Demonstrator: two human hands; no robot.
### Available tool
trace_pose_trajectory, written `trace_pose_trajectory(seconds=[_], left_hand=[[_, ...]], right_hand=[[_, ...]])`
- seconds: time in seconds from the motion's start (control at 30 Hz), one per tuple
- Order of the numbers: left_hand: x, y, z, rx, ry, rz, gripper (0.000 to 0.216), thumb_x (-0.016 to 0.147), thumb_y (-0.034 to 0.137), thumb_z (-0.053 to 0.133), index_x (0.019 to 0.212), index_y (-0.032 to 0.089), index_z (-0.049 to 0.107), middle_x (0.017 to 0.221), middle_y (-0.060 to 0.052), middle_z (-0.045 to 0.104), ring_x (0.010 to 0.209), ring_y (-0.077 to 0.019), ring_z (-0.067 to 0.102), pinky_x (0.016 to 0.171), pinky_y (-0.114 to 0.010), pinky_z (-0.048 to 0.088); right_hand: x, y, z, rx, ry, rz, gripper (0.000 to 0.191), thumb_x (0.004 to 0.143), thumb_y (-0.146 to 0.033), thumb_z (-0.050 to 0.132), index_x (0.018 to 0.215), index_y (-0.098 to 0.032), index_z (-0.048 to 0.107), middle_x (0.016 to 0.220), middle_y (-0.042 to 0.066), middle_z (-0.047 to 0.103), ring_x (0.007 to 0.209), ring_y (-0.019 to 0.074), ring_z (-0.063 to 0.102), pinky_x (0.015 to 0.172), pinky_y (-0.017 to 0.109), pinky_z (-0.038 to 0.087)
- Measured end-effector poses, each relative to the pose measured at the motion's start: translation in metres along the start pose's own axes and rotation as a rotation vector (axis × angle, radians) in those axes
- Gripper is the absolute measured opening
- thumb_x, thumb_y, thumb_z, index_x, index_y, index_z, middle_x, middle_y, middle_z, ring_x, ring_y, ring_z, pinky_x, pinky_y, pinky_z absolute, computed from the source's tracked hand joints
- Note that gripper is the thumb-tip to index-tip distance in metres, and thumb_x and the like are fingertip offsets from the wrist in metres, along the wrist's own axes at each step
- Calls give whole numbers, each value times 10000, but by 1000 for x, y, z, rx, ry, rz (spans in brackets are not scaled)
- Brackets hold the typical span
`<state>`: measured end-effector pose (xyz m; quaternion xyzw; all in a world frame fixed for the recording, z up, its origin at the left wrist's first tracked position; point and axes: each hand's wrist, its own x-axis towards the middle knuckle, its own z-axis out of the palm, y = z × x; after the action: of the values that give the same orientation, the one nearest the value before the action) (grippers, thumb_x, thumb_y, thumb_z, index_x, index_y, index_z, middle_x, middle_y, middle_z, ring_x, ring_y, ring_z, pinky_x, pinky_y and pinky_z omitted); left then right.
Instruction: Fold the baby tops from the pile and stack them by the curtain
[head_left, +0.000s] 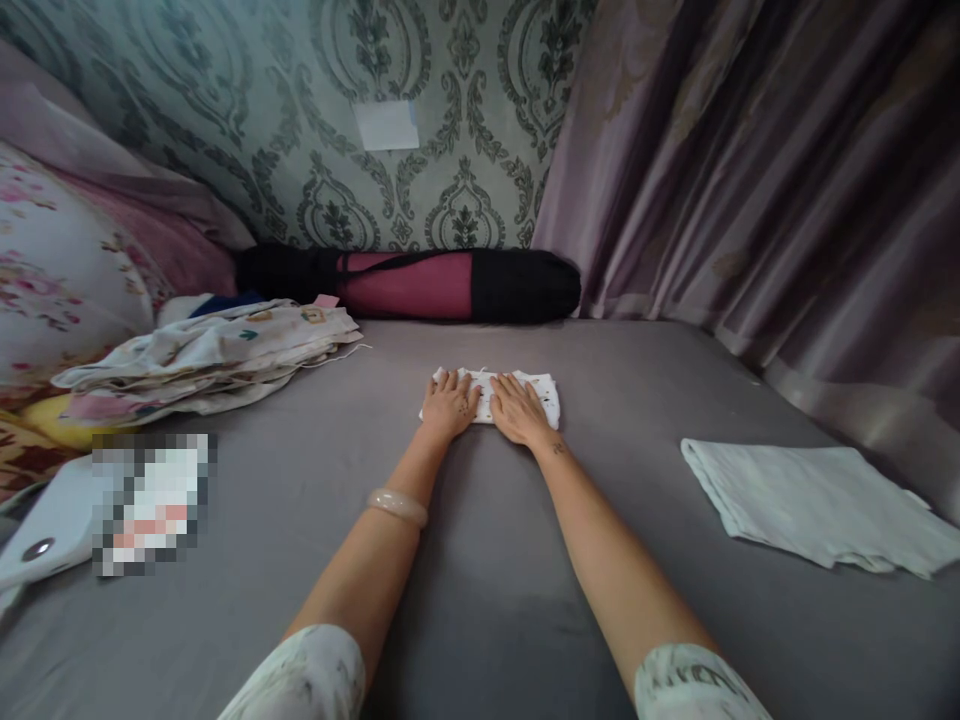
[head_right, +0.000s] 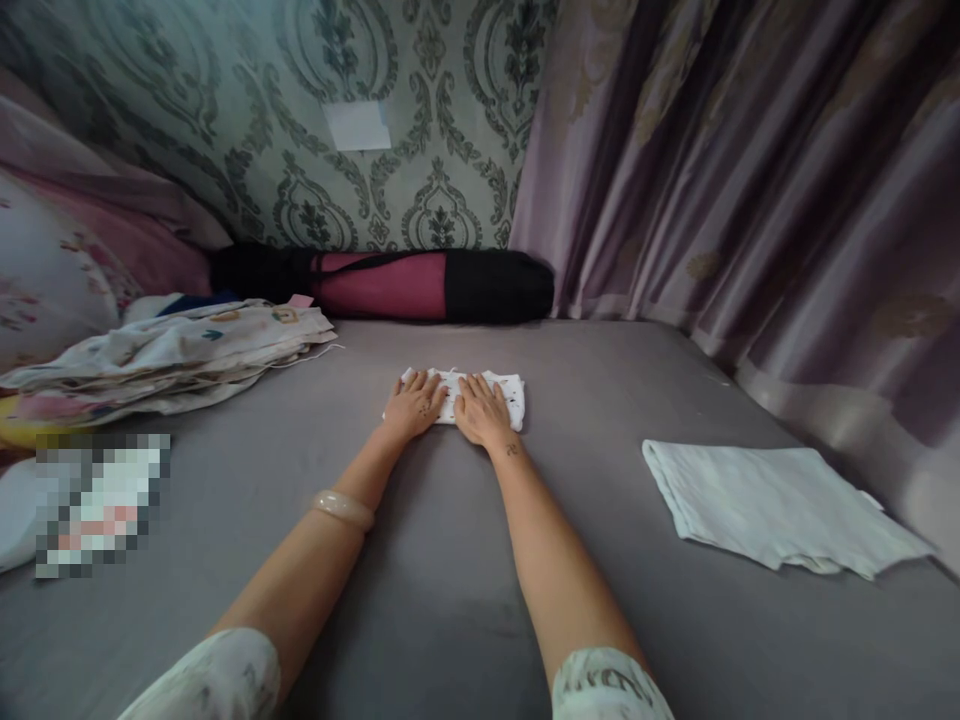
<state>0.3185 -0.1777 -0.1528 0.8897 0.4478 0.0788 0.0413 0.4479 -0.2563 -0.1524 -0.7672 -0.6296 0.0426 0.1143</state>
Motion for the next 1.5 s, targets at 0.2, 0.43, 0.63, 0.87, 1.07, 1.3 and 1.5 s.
trace_pose_trajectory(seconds=[0.2,0.43,0.63,0.87,1.07,1.3,1.5], left_hand=[[1,-8,1,-7,-30,-27,597,987,419,166,1461,108,351,1531,-126,339,1438,-260,242,1163,-469,191],[2,-21,3,-8,-69,-69,642,979,446,157,1476,76,329,1562,-115,268,1457,-272,172,1177,-422,180],[2,-28,4,-47,-76,-73,665,976,479,145,1486,86,309,1575,-102,231,1456,-278,171,1175,-409,190],[3,-30,6,-57,-77,-79,654,969,496,159,1487,127,316,1574,-93,240,1453,-291,180,1167,-438,204],[1,-29,4,-52,-73,-89,641,968,489,176,1487,139,316,1573,-88,247,1451,-294,190,1166,-447,202],[3,-27,4,-61,-88,-97,649,965,484,184,1486,121,313,1575,-91,242,1452,-315,173,1167,-482,192],[2,-24,-2,-38,-55,-67,627,967,479,198,1465,132,354,1560,-98,280,1456,-316,157,1161,-523,176]], right_hand=[[-2,9,1,-54,44,88,561,980,-304,215,1462,-52,349,1541,114,317,1436,224,223,1175,407,116],[-7,27,-3,-108,50,187,569,985,-325,203,1464,-53,348,1528,123,341,1425,240,249,1170,438,126],[-8,34,-2,-104,40,195,578,982,-320,190,1475,-53,328,1545,114,308,1438,234,217,1175,423,130],[-8,35,-1,-90,43,183,582,978,-323,187,1470,-51,337,1544,124,307,1439,237,216,1172,431,140],[-8,34,-2,-78,43,187,579,979,-325,196,1472,-56,336,1544,123,306,1441,230,210,1173,424,131],[-9,33,-4,-75,55,185,579,979,-325,201,1471,-50,335,1540,124,314,1437,235,220,1171,429,139],[-11,30,-7,-86,63,170,573,978,-322,196,1463,-61,353,1530,125,336,1432,240,234,1170,456,124]])
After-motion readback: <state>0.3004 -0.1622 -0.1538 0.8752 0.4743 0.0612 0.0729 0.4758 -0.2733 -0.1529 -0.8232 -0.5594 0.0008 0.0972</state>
